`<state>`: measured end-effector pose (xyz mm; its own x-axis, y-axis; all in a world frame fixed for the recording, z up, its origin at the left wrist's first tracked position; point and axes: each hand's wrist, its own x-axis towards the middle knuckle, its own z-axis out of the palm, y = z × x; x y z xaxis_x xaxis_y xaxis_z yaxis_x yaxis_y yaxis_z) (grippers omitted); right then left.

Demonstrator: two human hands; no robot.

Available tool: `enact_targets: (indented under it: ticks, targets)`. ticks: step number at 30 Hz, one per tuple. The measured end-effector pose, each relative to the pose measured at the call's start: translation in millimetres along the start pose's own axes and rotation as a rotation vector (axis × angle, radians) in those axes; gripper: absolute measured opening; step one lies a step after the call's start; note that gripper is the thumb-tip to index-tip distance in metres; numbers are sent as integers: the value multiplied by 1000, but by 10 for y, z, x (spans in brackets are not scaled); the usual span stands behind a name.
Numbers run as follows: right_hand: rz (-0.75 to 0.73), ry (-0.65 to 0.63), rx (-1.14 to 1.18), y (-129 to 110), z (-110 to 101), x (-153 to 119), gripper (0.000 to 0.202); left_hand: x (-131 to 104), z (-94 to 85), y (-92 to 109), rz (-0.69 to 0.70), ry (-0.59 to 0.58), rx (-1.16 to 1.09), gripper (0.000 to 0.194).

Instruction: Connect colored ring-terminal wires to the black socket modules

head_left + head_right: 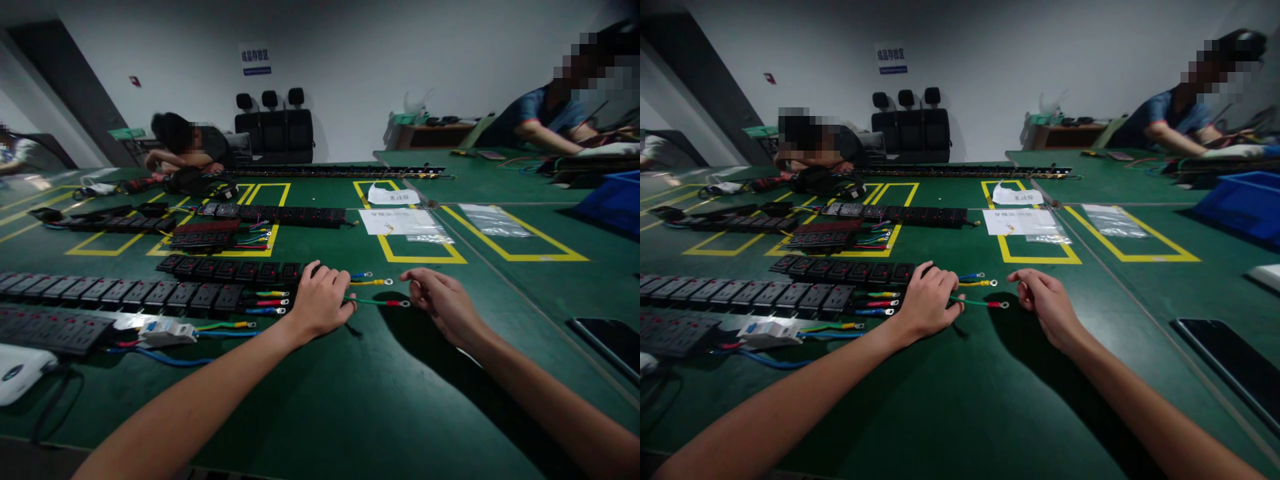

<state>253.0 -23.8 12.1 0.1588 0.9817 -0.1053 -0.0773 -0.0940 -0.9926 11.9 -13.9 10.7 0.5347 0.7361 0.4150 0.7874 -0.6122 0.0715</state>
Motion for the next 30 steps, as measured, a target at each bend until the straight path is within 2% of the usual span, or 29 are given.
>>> enact_targets:
  ticks: [12,15,20,23,26,30]
  targets:
    - [-49,-35,-45,10,-3,32,36,11,10,-8,-1,20,-24,16]
    - [-101,-135,-88,31,-21,26,36,12,20,-11,3,32,-17,15]
    - [-165,-400,-111,20,-24,-34,39,18,25,-12,5,41,2,14]
    - [-198,-493,-92,7,-34,-54,45,18,21,-10,3,46,7,14]
    - [-213,-541,-84,-2,-54,-54,51,17,16,-8,5,45,6,13]
    - [-205,-503,-123,-14,-55,-54,49,16,6,-8,4,40,3,13]
